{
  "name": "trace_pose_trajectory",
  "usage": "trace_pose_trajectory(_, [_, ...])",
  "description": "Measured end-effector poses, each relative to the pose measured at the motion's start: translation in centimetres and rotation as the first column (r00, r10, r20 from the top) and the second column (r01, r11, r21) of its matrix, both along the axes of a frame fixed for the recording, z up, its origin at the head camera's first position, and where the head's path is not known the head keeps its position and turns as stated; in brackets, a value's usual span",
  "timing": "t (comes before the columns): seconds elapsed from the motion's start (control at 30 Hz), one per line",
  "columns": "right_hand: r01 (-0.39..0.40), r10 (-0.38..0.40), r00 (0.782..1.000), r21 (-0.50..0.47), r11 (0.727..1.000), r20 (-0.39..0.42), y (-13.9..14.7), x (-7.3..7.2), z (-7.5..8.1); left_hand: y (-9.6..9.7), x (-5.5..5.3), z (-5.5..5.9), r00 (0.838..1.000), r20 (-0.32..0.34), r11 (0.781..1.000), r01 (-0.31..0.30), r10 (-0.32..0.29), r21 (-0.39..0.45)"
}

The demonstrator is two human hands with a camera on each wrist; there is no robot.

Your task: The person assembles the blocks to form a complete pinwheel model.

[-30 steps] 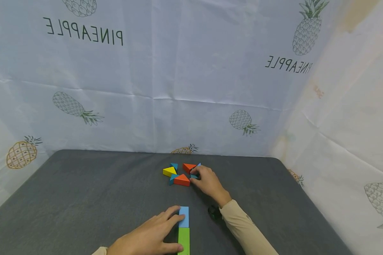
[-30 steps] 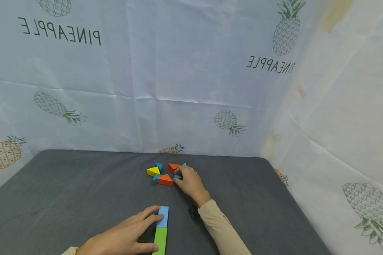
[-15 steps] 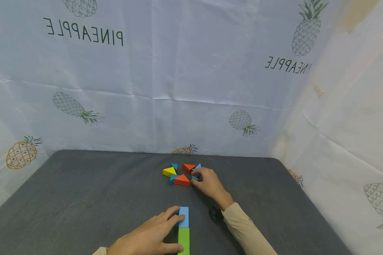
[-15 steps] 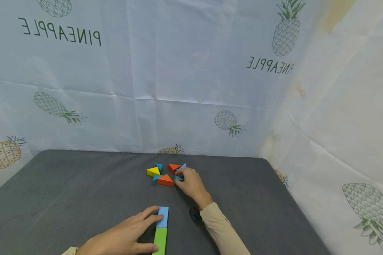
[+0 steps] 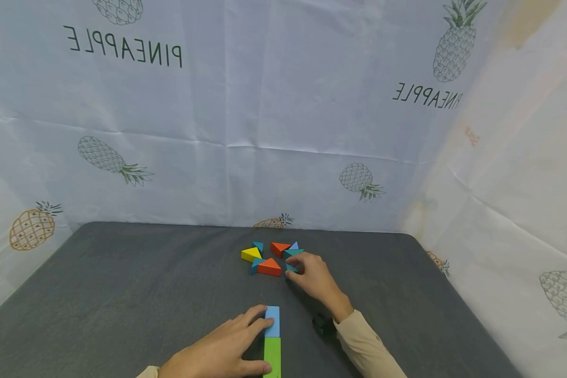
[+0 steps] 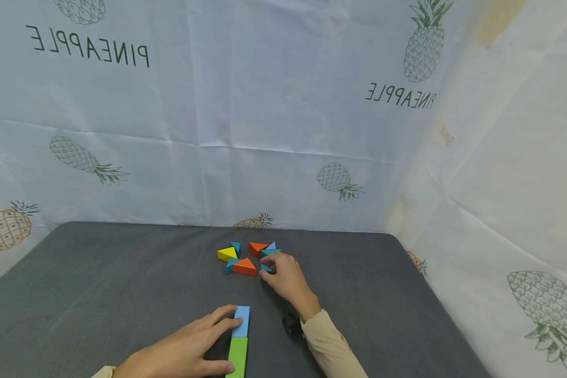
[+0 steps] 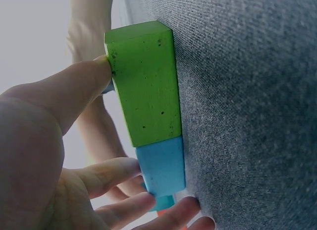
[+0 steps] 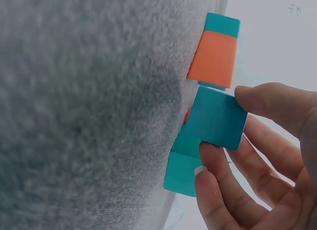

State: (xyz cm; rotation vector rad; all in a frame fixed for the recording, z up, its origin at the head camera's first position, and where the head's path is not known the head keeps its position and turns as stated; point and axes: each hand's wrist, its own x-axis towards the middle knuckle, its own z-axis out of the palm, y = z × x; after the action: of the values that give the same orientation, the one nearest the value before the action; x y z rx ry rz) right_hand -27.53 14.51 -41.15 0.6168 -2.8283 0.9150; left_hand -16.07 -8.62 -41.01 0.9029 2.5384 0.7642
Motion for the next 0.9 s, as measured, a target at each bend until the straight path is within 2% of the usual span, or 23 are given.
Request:
trace_pose_trajectory(0.13, [0.003, -0.003, 1.0, -0.009, 1.0, 0.014, 0.1, 0.5, 0.1, 0.0, 0.0, 0.0, 1.0, -0.006, 1.0, 0.002, -0.002, 0.004])
trace_pose_trajectory(0.43, [0.021, -0.021, 0.999, -0.009, 1.0, 0.03, 0.5, 1.1, 0.2, 0.0, -0.1, 0.0, 1.0, 0.026, 1.0, -0.001, 0.001, 0.003])
trace_pose_trajectory(0.9, [0.009, -0.009, 0.998, 0.005, 1.0, 0.054, 0.5, 1.6, 0.1, 0.0, -0.1, 0.0, 1.0, 0.009, 1.0, 0.004, -0.004, -0.007])
